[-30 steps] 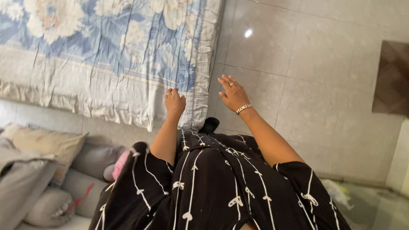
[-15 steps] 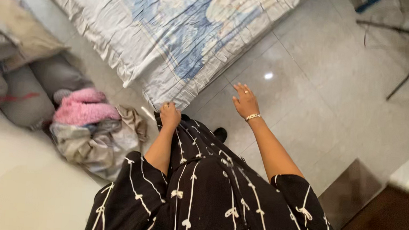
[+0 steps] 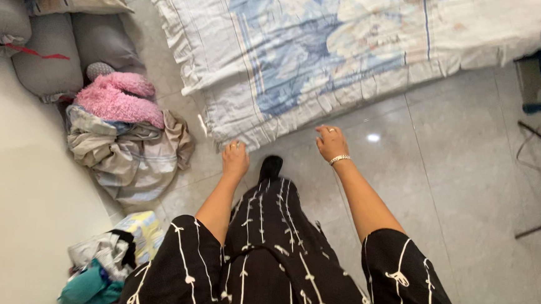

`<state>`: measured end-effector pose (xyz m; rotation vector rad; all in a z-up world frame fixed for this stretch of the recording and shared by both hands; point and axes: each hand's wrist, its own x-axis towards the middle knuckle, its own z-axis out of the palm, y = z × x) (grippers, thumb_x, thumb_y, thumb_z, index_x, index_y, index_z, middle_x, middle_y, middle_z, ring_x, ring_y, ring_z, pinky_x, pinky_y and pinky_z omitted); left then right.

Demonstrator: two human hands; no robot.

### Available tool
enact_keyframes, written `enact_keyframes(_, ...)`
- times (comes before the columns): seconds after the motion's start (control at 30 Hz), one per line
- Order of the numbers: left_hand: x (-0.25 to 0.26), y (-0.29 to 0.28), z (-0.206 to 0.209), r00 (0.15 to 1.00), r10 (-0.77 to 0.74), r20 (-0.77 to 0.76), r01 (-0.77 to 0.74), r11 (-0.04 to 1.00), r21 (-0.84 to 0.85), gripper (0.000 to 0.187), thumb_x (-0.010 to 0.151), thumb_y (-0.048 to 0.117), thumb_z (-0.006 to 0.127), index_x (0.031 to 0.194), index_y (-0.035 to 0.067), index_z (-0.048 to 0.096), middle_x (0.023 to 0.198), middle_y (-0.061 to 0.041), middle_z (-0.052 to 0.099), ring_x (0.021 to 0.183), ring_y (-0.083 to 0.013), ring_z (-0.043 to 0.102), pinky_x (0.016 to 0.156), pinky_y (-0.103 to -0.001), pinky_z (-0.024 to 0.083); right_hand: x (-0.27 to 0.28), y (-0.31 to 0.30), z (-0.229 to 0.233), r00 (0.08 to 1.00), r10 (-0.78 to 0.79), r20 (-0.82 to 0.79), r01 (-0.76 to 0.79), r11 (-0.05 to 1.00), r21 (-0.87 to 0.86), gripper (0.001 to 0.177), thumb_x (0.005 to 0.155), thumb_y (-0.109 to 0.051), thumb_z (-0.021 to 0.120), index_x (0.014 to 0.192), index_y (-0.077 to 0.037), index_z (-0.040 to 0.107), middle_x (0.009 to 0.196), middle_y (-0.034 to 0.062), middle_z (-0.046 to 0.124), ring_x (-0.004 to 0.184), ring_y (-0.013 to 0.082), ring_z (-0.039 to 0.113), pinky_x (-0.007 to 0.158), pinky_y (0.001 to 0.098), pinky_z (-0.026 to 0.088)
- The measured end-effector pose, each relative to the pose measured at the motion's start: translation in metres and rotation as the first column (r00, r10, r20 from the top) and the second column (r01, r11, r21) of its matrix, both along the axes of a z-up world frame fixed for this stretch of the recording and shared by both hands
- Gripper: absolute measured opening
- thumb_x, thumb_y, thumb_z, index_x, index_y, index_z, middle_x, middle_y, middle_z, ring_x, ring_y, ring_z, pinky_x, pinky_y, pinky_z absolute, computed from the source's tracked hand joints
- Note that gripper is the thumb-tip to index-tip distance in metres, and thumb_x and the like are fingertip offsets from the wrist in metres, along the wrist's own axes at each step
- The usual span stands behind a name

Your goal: The person smooths and tucks a bedsheet over a mattress by hand, then fluffs and arranges pillows and a bolster onto the bed.

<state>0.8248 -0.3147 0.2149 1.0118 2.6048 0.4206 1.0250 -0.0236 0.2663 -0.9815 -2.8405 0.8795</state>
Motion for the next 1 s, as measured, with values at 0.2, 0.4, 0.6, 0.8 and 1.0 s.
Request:
enact_keyframes(0.2,-0.009,0.045,-0.067,0.988,-0.052,-0.145,0.053,0.999,0.003,0.033,0.082,0.016,0.073,0.114,0.007,0.065,0.133,-0.015,0.059,0.125,-0.0349,0.053,0.103,-0.050,0.045,-0.038,0.047,-0.084,0.991,0.064,0.119,-0.070,0.997,0.044,0.030,0.088,-0.020,0.069,0.118,-0.019,0.069,0.125,0.0048,0.068,0.123,0.0303,0.056,0.100,0.0451,0.048)
enact_keyframes(0.4,-0.020,0.077,-0.164,0.973,-0.193,-0.128,0.177,0.976,-0.127,0.049,0.075,0.022,0.075,0.120,0.008,0.062,0.137,-0.015,0.057,0.132,-0.0332,0.050,0.103,-0.052,0.043,-0.057,0.087,-0.202,0.975,0.141,0.172,-0.158,0.983,0.088,0.033,0.089,-0.025,0.070,0.123,-0.020,0.067,0.130,0.0057,0.066,0.124,0.0301,0.056,0.103,0.0459,0.048)
enact_keyframes(0.6,-0.057,0.081,-0.250,0.963,-0.257,-0.076,0.224,0.928,-0.299,0.094,0.070,0.048,0.079,0.151,0.020,0.040,0.158,-0.011,0.035,0.143,-0.0335,0.033,0.111,-0.063,0.028,-0.078,0.121,-0.287,0.930,0.279,0.239,-0.335,0.910,0.242,0.062,0.080,-0.025,0.078,0.138,-0.030,0.058,0.145,0.0105,0.055,0.131,0.0342,0.049,0.101,0.0492,0.044)
enact_keyframes(0.8,-0.063,0.066,-0.316,0.926,-0.259,-0.274,0.245,0.966,-0.086,0.086,0.078,0.062,0.073,0.150,0.030,0.038,0.156,-0.004,0.034,0.146,-0.0304,0.029,0.118,-0.066,0.019,-0.085,0.136,-0.325,0.943,0.332,0.031,-0.308,0.830,0.464,0.060,0.071,-0.022,0.082,0.128,-0.029,0.064,0.133,0.0027,0.062,0.128,0.0305,0.052,0.104,0.0515,0.043)
enact_keyframes(1.0,-0.064,0.055,-0.338,0.910,-0.180,-0.372,0.237,0.965,0.113,0.076,0.076,0.041,0.079,0.144,0.033,0.047,0.149,0.000,0.045,0.141,-0.0257,0.039,0.120,-0.055,0.025,-0.104,0.140,-0.371,0.955,0.250,-0.160,-0.133,0.841,0.524,0.026,0.089,-0.011,0.073,0.110,-0.025,0.073,0.107,-0.0016,0.072,0.107,0.0257,0.064,0.093,0.0416,0.051)
